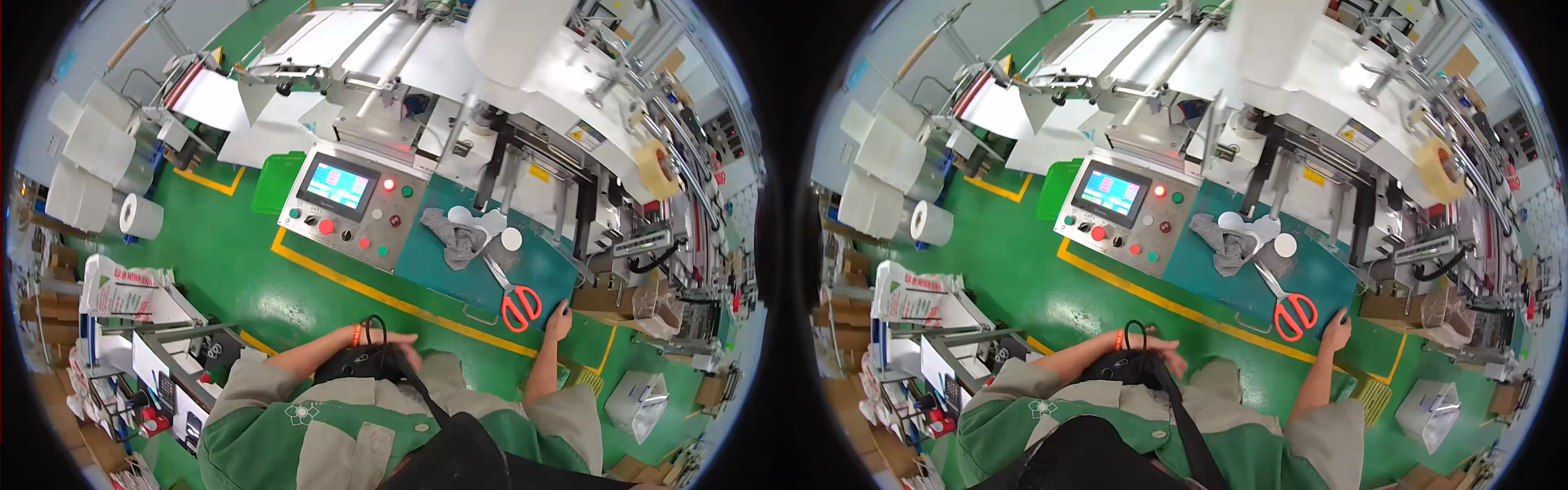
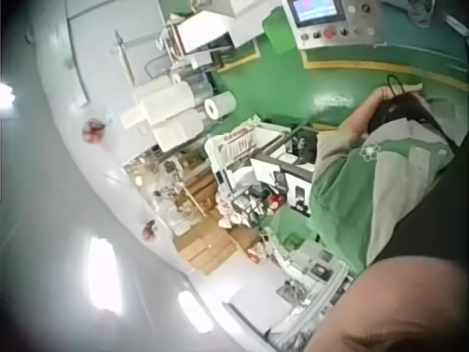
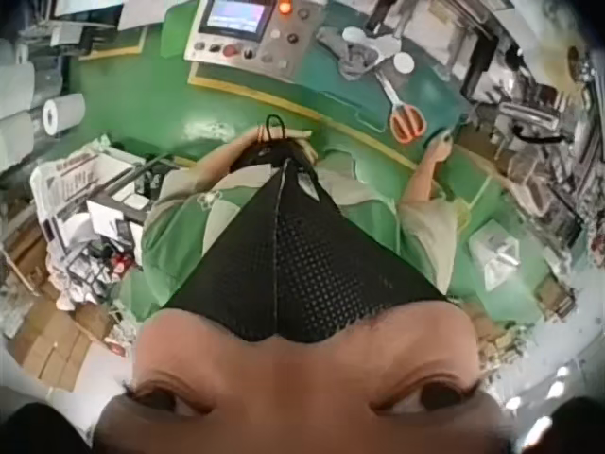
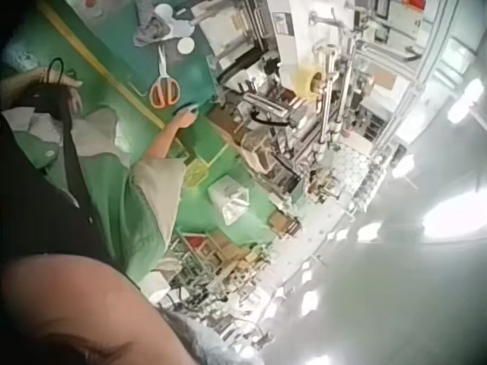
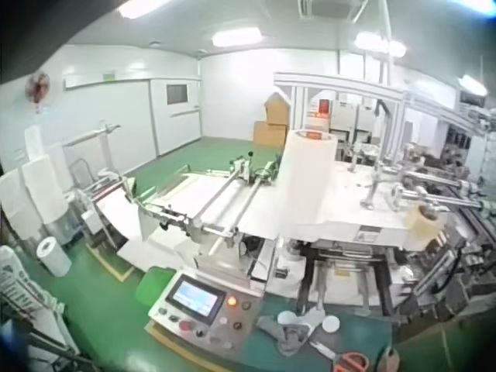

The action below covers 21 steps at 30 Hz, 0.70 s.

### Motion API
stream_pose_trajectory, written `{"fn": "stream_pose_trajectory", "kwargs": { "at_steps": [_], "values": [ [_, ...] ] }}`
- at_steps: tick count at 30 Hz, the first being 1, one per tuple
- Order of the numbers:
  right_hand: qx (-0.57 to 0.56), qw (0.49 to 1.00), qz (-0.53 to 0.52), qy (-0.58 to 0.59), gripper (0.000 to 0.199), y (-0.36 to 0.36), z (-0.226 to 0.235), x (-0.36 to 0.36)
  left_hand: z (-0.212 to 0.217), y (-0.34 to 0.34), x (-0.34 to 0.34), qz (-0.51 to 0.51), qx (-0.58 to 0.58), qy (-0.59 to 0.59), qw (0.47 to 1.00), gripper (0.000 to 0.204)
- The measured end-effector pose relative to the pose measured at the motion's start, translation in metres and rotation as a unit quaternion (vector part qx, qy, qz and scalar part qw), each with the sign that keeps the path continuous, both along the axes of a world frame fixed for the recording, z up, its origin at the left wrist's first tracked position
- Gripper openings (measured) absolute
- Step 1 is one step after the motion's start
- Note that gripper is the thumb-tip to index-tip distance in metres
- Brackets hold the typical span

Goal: The person operates an industrial machine using its control panel touchscreen and buttons. The person then gathers, aligns, and stacks circular cutout discs from a collection box by hand.

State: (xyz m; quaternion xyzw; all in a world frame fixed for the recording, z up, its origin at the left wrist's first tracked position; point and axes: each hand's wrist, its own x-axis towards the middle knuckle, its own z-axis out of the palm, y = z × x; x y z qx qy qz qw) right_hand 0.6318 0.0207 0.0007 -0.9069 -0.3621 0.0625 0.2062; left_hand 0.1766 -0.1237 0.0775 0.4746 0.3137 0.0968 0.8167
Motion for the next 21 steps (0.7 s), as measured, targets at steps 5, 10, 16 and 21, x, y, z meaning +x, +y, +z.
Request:
{"fn": "stream_pose_trajectory", "kwargs": {
  "at_steps": [5, 10, 16, 21],
  "values": [
    [-0.036, 0.996, 0.041, 0.075, 0.056, 0.008, 0.024, -0.02, 0.028, -0.006, -0.022, -0.142, -0.015, 0.014, 0.99, 0.038],
    [0.034, 0.992, 0.076, 0.091, 0.049, 0.007, -0.02, 0.004, 0.09, -0.016, -0.019, 0.02, -0.101, 0.316, 0.943, 0.033],
    [0.103, 0.939, 0.116, 0.307, 0.061, -0.008, -0.032, 0.029, -0.026, -0.016, -0.009, 0.182, -0.046, 0.389, 0.902, 0.032],
    [0.031, 0.922, 0.1, 0.373, 0.069, -0.01, -0.012, 0.043, -0.06, -0.027, -0.004, 0.242, -0.04, 0.438, 0.865, 0.031]
  ]
}}
